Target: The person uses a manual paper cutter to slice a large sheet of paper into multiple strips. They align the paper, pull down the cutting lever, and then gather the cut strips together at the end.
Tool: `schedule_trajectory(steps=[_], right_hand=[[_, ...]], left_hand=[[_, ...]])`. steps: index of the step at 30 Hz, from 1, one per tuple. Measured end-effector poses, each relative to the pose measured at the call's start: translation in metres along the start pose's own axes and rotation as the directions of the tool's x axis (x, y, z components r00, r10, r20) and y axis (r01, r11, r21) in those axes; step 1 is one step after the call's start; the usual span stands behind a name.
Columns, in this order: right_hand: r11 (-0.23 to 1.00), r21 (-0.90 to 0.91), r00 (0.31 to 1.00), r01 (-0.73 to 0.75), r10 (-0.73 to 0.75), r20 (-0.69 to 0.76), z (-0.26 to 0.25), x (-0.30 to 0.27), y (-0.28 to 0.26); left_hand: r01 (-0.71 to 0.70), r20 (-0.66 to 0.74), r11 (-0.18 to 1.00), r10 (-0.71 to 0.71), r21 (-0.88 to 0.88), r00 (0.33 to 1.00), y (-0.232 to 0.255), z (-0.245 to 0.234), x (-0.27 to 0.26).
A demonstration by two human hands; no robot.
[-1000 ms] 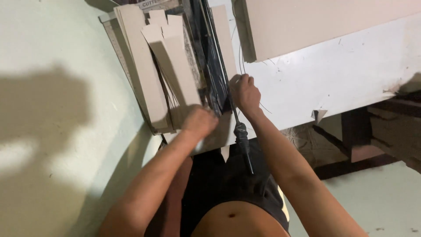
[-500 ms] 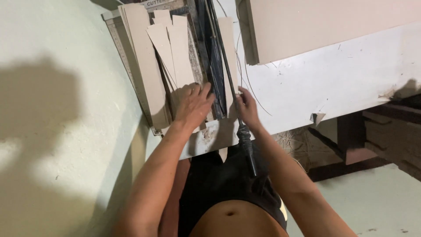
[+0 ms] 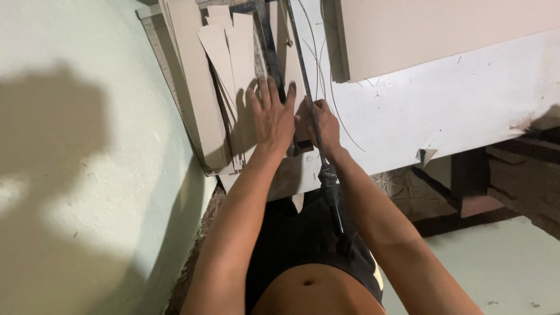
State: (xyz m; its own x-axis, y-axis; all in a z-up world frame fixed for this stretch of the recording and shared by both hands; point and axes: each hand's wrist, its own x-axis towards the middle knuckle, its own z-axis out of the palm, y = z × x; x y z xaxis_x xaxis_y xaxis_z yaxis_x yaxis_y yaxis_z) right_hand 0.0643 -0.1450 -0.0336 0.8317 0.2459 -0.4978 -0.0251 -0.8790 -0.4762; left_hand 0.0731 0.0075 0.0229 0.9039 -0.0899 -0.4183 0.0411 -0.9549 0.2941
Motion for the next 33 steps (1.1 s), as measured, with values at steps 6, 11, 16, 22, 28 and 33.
schedule_trajectory(steps=[6, 11, 16, 22, 28, 33], right_hand=[[1.000, -0.018, 0.999, 0.021, -0.020, 0.049, -0.009, 0.001, 0.006], [0.995, 0.095, 0.988, 0.008, -0.023, 0.152, -0.011, -0.017, 0.050], [0.976, 0.050, 0.961, -0.213, 0.200, 0.191, -0.126, -0.158, -0.075], [0.972, -0.178, 0.970, -0.154, 0.183, 0.161, 0.016, -0.167, -0.011], [0.972, 0.038, 0.926, -0.231, 0.208, 0.314, -0.003, -0.153, 0.002], [0.891, 0.291, 0.916, -0.349, 0.259, 0.305, -0.139, -0.192, -0.077]], left_hand=[[0.146, 0.258, 0.968, -0.197, 0.203, 0.946, 0.021, -0.006, 0.020], [0.179, 0.209, 0.963, -0.221, 0.201, 0.953, 0.023, -0.007, 0.014], [0.181, 0.259, 0.971, -0.218, 0.158, 0.941, 0.020, -0.004, 0.013], [0.191, 0.282, 0.972, -0.224, 0.139, 0.933, 0.020, -0.008, 0.016], [0.186, 0.278, 0.970, -0.224, 0.156, 0.934, 0.017, -0.001, 0.027], [0.191, 0.217, 0.955, -0.241, 0.226, 0.946, 0.020, 0.007, 0.013]])
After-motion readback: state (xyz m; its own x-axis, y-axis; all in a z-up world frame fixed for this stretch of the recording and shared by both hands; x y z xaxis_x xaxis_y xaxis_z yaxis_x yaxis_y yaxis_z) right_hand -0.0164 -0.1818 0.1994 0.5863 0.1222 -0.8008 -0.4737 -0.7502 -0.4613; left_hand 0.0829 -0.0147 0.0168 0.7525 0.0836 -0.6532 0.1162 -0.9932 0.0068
